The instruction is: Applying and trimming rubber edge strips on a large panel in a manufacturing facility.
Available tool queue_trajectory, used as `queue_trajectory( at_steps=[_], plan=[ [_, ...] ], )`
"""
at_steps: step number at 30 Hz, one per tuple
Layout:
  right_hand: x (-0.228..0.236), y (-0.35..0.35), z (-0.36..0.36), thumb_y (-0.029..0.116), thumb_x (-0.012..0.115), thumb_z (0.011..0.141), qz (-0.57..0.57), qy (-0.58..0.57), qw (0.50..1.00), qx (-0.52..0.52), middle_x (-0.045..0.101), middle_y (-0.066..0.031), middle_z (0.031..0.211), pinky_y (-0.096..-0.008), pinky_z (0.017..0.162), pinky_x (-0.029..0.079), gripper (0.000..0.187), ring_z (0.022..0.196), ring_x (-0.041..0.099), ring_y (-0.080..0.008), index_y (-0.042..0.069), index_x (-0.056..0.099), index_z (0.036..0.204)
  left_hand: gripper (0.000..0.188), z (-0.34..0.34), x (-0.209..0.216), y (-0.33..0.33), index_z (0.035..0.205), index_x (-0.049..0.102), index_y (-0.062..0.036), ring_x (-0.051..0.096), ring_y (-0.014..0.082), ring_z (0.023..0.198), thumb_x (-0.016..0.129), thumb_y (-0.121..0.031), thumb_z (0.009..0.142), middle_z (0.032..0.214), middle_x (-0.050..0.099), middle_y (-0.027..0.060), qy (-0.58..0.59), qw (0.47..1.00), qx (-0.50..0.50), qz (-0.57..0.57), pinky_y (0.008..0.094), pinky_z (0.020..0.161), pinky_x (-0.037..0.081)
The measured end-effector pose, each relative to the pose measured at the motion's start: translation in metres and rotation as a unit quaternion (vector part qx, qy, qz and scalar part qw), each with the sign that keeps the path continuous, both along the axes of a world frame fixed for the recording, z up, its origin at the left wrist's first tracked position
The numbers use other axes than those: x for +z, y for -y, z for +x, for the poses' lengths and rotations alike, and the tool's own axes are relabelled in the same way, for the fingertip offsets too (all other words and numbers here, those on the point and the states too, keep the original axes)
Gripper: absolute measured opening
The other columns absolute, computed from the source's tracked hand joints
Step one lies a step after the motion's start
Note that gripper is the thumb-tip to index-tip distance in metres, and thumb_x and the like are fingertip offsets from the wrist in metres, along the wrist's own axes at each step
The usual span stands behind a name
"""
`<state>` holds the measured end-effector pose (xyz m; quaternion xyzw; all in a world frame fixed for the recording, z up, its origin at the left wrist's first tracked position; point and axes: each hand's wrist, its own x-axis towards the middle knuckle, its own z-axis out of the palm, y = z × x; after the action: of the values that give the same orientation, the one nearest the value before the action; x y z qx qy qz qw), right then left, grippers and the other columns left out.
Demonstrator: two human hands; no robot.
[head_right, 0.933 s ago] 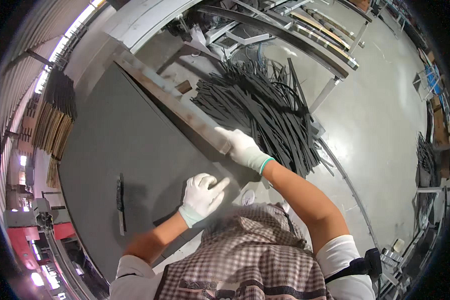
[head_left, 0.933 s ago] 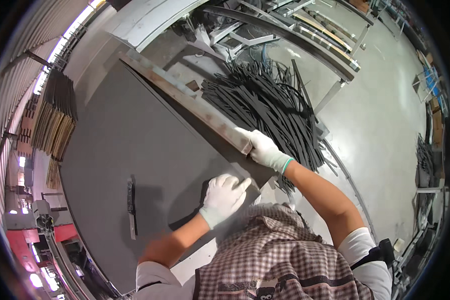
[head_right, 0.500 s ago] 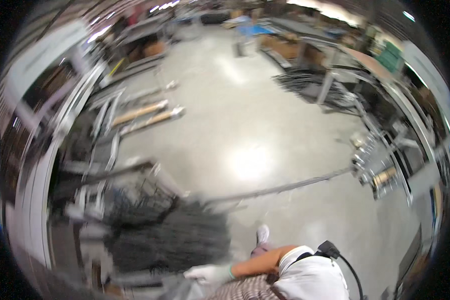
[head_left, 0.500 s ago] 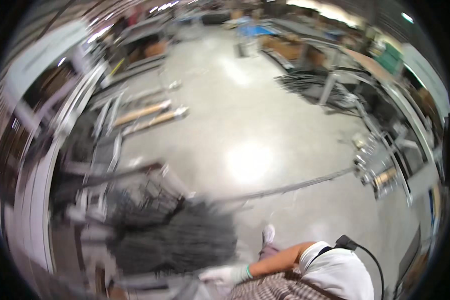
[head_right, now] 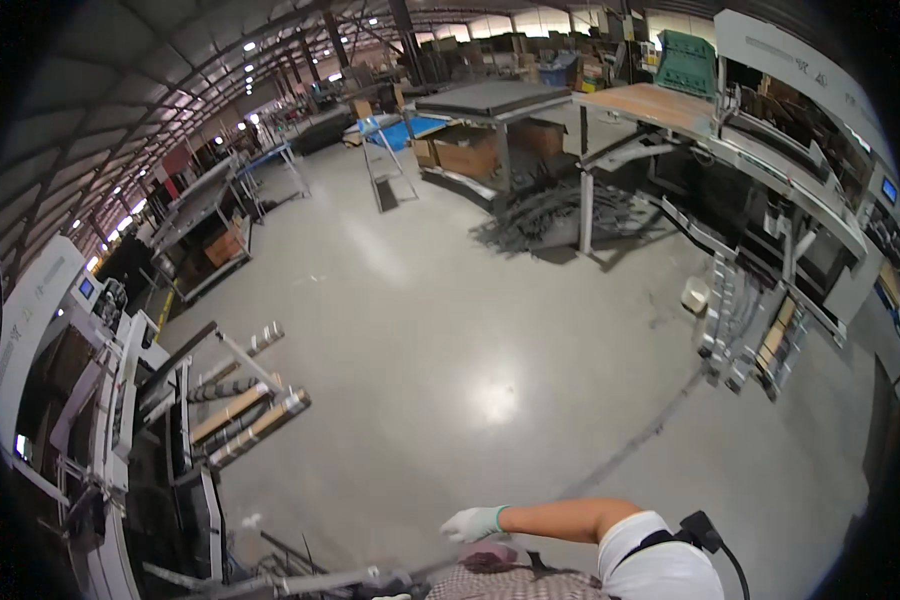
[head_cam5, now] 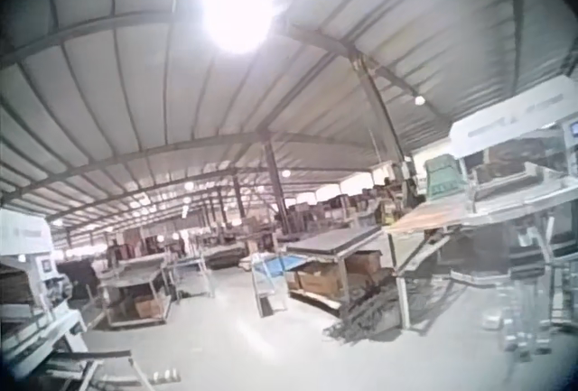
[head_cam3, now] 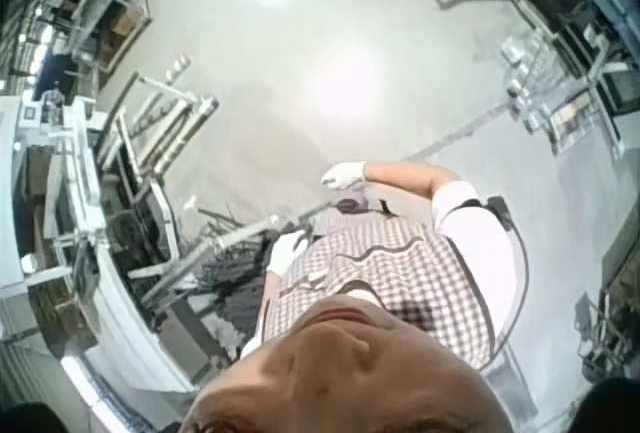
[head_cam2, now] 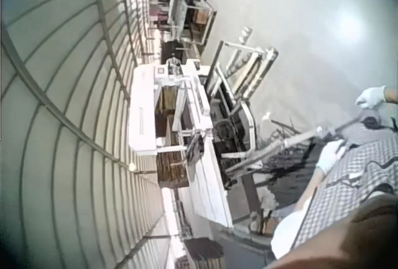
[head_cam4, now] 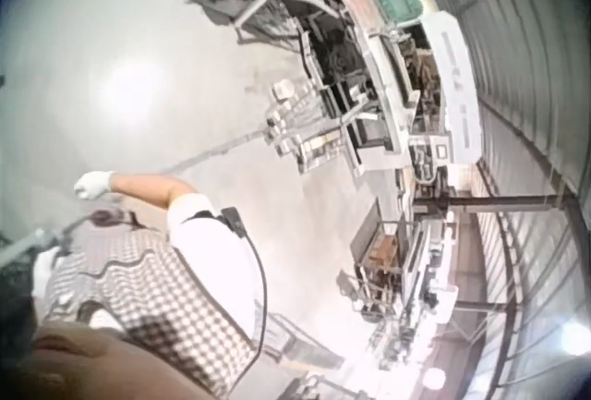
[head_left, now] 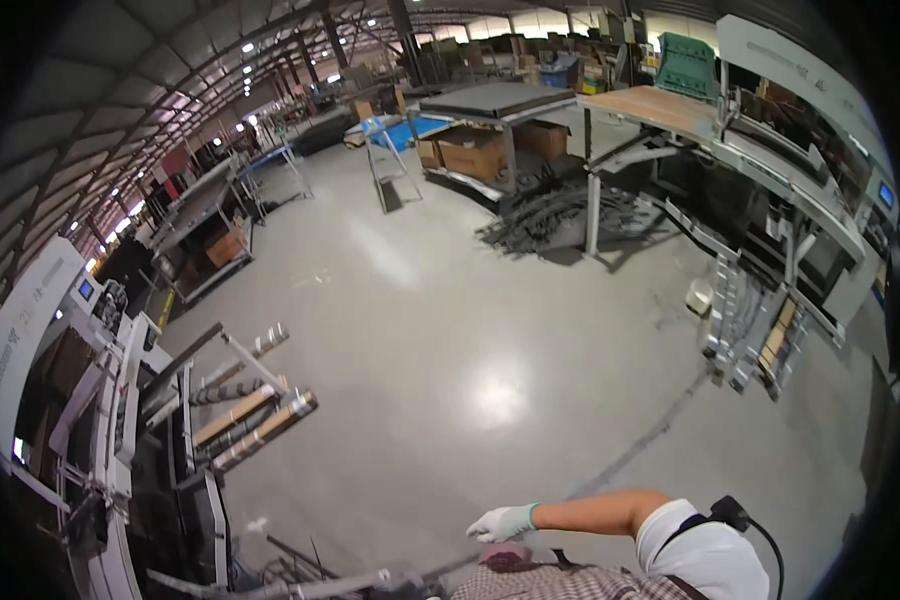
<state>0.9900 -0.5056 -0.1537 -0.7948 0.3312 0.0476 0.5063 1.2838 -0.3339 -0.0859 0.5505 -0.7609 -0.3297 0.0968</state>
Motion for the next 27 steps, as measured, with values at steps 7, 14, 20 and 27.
queue_trajectory(
  at_steps=[7, 14, 20, 27],
  plan=[
    [-0.201, 0.165, -0.246, 0.029, 0.051, 0.090, -0.120, -0.139, 0.945, -0.270, 0.070, -0.0222, 0.101, -0.0444, 0.084, 0.053, 0.039, 0.092, 0.067, -0.0399, 0.005, 0.068, 0.116, 0.050, -0.027, -0.021, 0.326, 0.120, 0.066, -0.0103, 0.062, 0.0364, 0.110, 0.060, -0.047, 0.087, 0.117, 0.067, 0.0193, 0.248, 0.950, -0.156, 0.107, 0.0463, 0.093, 0.051],
    [-0.169, 0.136, -0.454, 0.020, 0.066, 0.074, 0.070, -0.409, 0.888, -0.196, 0.072, -0.0150, 0.088, -0.0444, 0.072, 0.057, 0.015, 0.086, 0.069, -0.0377, 0.013, 0.074, 0.083, 0.040, -0.213, 0.085, 0.641, 0.125, 0.058, -0.0047, 0.059, 0.0329, 0.111, 0.055, -0.033, 0.097, 0.114, 0.065, 0.0143, -0.073, 0.929, -0.297, -0.210, 0.0448, 0.095, 0.047],
    [-0.168, 0.306, -0.436, 0.026, 0.059, 0.080, 0.163, -0.342, 0.849, -0.369, 0.070, -0.0190, 0.091, -0.0477, 0.077, 0.055, 0.023, 0.088, 0.066, -0.0420, 0.008, 0.072, 0.086, 0.035, -0.278, 0.064, 0.866, 0.117, 0.060, -0.0056, 0.059, 0.0323, 0.108, 0.058, -0.032, 0.094, 0.109, 0.065, 0.0143, -0.020, 0.887, -0.416, -0.197, 0.0450, 0.093, 0.048],
    [-0.245, 0.781, -0.399, 0.033, 0.054, 0.087, -0.230, -0.133, 0.918, -0.296, 0.065, -0.0273, 0.090, -0.0509, 0.076, 0.051, 0.035, 0.084, 0.061, -0.0488, 0.001, 0.067, 0.088, 0.043, -0.203, 0.047, 1.073, 0.125, 0.061, -0.0110, 0.060, 0.0339, 0.111, 0.053, -0.042, 0.096, 0.114, 0.067, 0.0143, 0.151, 0.955, -0.256, 0.011, 0.0452, 0.095, 0.048]
  ],
)
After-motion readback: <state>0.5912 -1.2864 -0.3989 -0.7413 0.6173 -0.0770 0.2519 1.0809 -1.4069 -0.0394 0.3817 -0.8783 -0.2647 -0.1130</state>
